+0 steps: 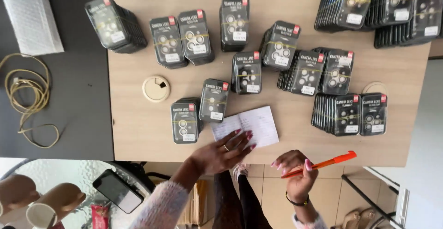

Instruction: The person is performing inventory and organization of phone camera lens protectors by counting stacks, recording the data in a notebook, and securing them with rubber bands.

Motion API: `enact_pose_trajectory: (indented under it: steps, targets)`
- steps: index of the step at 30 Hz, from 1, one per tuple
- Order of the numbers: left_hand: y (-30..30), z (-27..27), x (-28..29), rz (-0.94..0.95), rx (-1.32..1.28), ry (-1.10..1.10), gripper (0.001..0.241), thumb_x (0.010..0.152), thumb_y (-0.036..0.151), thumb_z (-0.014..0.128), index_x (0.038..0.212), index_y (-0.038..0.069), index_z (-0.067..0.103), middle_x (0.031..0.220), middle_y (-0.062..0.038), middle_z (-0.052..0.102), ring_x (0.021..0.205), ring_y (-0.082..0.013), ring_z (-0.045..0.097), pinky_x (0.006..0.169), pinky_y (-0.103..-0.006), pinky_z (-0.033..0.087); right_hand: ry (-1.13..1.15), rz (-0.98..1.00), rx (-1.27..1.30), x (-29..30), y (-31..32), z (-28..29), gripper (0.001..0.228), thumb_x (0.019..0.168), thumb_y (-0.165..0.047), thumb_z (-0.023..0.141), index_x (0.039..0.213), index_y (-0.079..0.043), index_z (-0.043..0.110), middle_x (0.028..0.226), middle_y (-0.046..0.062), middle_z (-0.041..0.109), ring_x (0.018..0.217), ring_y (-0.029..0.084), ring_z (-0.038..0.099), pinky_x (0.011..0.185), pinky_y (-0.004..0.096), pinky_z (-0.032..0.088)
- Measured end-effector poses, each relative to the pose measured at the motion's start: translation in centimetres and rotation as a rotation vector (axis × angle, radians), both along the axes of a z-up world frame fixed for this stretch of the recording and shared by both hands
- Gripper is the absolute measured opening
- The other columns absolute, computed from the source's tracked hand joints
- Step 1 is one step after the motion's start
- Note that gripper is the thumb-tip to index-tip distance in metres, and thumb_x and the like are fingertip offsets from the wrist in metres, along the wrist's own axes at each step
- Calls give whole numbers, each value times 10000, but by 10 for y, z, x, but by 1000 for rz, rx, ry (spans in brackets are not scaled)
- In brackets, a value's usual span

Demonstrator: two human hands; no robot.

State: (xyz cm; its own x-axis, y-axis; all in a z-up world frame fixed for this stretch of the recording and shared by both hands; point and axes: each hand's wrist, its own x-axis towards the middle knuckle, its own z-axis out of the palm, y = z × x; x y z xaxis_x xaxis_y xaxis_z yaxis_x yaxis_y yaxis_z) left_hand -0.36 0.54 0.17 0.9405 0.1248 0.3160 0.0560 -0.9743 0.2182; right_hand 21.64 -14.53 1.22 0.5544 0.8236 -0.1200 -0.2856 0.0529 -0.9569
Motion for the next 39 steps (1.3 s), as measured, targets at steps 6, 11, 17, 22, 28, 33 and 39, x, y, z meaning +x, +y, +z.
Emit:
enact_pose_trajectory:
  steps: [6,11,17,22,28,33,39]
  targets:
    - [-4,-3,-1,-3,-19,32,486,1126,243,501,1548,14,423,1559,-220,482,1453,-368,503,1243,-480,393,-190,15,-2,-23,6,0,630,1101,-383,332,636,-42,588,620,136,590,516,251,601,524,342,466]
    - [-6,-13,-5,-50,-18,137,657,1103,422,477,1607,36,310,1638,-213,377,1535,-371,373,1286,-519,280,-104,-11,102,-23,40,-4,327,1144,-297,415,952,-74,558,898,42,564,615,177,608,498,294,511]
    - [-6,-8,1,52,18,-121,540,949,343,622,1410,67,570,1430,-168,577,1422,-374,522,1238,-518,415,-219,-2,-111,-43,78,-42,233,945,-36,727,1020,3,510,872,74,624,747,155,725,672,267,613]
    - [-15,-28,-2,83,42,-118,526,962,335,576,1420,78,561,1475,-164,555,1445,-362,505,1248,-506,414,-395,61,-100,-32,85,-50,229,912,48,701,975,-10,488,962,113,589,913,249,730,856,340,592]
    - [-15,-33,-2,96,40,-133,448,1006,274,506,1403,80,579,1475,-173,569,1436,-348,523,1235,-494,434,-572,97,-119,-29,89,-49,239,854,78,737,933,-23,535,929,105,585,822,220,702,819,319,561]
    - [-12,-31,-3,103,51,-125,433,1028,286,487,1408,99,577,1488,-156,574,1438,-319,528,1239,-479,432,-709,112,-123,-26,94,-46,248,811,79,766,892,-54,573,911,79,655,847,244,714,816,321,554]
    - [-10,-27,-2,114,51,-118,367,1033,284,521,1343,116,624,1443,-137,612,1402,-308,565,1224,-472,453,-798,124,-84,-27,94,-48,253,783,105,746,884,-75,600,902,74,661,812,260,706,818,350,554]
